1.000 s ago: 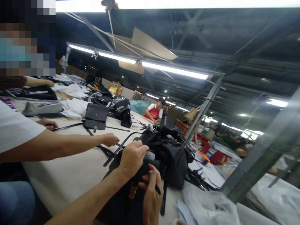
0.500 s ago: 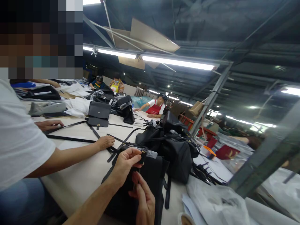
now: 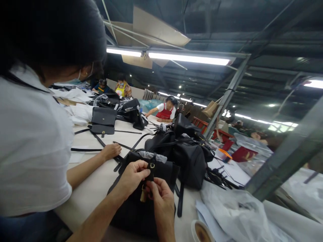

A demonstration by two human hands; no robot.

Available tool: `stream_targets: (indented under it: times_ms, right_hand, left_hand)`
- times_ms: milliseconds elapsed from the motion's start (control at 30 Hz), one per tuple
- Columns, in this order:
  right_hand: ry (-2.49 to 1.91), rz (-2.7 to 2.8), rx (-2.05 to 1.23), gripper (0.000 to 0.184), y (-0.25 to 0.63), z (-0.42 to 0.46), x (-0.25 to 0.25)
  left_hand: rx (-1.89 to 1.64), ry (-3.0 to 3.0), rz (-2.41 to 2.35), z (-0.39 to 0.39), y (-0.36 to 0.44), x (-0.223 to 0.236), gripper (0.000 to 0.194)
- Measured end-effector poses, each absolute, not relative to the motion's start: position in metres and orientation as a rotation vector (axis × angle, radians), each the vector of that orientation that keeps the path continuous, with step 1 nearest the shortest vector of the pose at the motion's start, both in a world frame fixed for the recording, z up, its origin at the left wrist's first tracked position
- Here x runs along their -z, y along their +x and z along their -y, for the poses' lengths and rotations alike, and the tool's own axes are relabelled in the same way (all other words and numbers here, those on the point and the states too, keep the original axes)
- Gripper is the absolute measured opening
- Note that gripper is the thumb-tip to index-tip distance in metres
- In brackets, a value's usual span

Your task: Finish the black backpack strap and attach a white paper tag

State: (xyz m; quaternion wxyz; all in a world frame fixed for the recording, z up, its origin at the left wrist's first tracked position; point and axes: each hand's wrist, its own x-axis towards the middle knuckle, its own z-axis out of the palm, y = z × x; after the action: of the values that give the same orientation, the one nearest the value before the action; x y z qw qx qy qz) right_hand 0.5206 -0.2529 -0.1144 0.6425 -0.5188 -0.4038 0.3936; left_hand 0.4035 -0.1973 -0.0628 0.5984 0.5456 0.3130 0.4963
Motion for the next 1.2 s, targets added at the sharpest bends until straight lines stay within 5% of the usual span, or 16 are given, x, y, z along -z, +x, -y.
stream_targets:
  times_ms: [200,433,733,1000,1200]
  right_hand:
    - [-1.15,0.859,-1.06,0.043,0.507,0.264,0.103]
    - [-1.303,1.052,-0.773,0.034,0.483,0.257,0.114]
    - [-0.825,0.583,-1.428,0.048,0.484,0.266,0.108]
    - [-1.304,1.062,-0.804,0.054,0.495,0.261,0.101]
    - [-1.178,0.903,-1.02,0.059,0.502,0.264,0.102]
  left_hand:
    - [-0.969,0.998,-0.623,0.19,0.376,0.056,0.014]
    - [-0.988,1.075,-0.599,0.19,0.373,0.061,0.018]
    - [-0.911,0.779,-0.434,0.183,0.381,0.069,0.008]
    - [-0.88,0.68,-0.383,0.184,0.38,0.068,0.008]
    - [-0.791,0.572,-0.27,0.177,0.375,0.074,0.006]
